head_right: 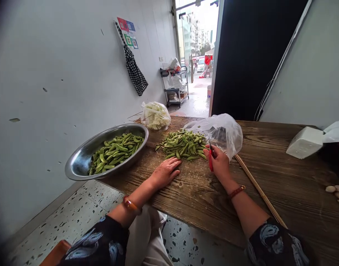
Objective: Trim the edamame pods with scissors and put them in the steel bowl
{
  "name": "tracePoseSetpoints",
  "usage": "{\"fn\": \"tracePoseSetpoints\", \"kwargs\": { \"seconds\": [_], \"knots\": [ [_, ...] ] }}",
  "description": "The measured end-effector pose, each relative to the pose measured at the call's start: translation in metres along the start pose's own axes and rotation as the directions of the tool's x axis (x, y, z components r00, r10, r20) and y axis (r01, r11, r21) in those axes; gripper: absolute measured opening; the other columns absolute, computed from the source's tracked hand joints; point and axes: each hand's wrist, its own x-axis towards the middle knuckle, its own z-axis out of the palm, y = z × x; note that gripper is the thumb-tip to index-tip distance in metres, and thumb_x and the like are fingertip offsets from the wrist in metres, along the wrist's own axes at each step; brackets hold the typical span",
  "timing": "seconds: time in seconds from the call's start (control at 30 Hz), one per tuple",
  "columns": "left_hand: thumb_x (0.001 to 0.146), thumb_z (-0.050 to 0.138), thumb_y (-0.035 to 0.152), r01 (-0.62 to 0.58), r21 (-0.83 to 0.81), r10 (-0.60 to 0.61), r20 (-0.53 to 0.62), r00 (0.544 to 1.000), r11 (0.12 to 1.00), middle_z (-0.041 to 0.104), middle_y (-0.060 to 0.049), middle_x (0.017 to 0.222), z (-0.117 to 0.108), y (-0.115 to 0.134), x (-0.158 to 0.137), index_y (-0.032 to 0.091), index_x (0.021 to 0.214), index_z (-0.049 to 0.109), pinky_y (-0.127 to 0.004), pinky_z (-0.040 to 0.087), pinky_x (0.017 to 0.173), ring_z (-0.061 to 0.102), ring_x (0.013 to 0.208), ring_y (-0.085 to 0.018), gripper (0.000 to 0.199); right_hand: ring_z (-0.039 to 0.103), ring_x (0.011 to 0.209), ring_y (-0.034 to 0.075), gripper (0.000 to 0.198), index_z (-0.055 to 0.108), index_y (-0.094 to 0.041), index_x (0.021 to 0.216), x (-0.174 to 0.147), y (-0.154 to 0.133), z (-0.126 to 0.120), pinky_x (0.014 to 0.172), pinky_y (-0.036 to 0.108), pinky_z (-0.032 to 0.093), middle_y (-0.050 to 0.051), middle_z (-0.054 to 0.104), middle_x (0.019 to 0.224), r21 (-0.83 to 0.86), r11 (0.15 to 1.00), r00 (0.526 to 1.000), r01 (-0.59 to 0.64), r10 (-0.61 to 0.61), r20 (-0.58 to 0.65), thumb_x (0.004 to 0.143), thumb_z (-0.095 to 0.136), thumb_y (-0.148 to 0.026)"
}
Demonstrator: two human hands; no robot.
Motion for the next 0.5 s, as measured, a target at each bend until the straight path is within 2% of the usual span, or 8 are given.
{"fn": "tracePoseSetpoints", "kwargs": {
  "seconds": [0.1,0.27,0.37,0.5],
  "knots": [
    [0.09,0.049,0.029,0.05,0.033,-0.046,-0.109,0.993,0.998,0.059,-0.01,0.13,0.003,0.012,-0.009,0.016,0.118,0.061,-0.041,0.036,0.109,0.048,0.124,-0.023,0.033,0.047,0.047,0.015,0.058,0.069,-0.017,0.103,0.0,0.0,0.002,0.044,0.027,0.036,0.0,0.056,0.054,0.005,1.0,1.0,0.005,-0.005,0.002,0.076,0.054,-0.066],
    [0.088,0.051,0.025,-0.025,0.045,0.031,-0.13,0.991,0.999,0.065,-0.007,0.111,-0.002,0.026,-0.017,0.02,0.104,0.064,-0.041,0.044,0.098,0.055,0.107,-0.022,0.02,0.047,0.047,0.016,0.06,0.069,-0.017,0.104,0.001,0.002,0.003,0.044,0.027,0.035,0.0,0.055,0.053,0.009,1.0,1.0,0.005,-0.005,-0.014,0.076,0.054,-0.068],
    [0.086,0.054,0.027,-0.023,0.026,0.027,-0.17,0.985,0.999,0.063,-0.007,0.115,-0.008,0.028,-0.004,0.021,0.11,0.062,-0.04,0.044,0.098,0.054,0.109,-0.023,0.025,0.047,0.049,0.015,0.061,0.069,-0.016,0.103,0.001,0.004,0.003,0.046,0.026,0.036,0.0,0.056,0.054,0.003,1.0,1.0,0.012,-0.012,-0.017,0.076,0.053,-0.068],
    [0.082,0.06,0.029,0.028,0.044,-0.018,-0.218,0.976,0.999,0.053,-0.011,0.133,-0.015,0.026,0.028,0.019,0.125,0.055,-0.042,0.037,0.106,0.046,0.123,-0.026,0.044,0.051,0.054,0.015,0.06,0.069,-0.015,0.103,0.003,0.009,0.006,0.05,0.026,0.038,0.002,0.061,0.061,-0.006,1.0,1.0,0.019,-0.019,-0.007,0.076,0.054,-0.067]
  ]
}}
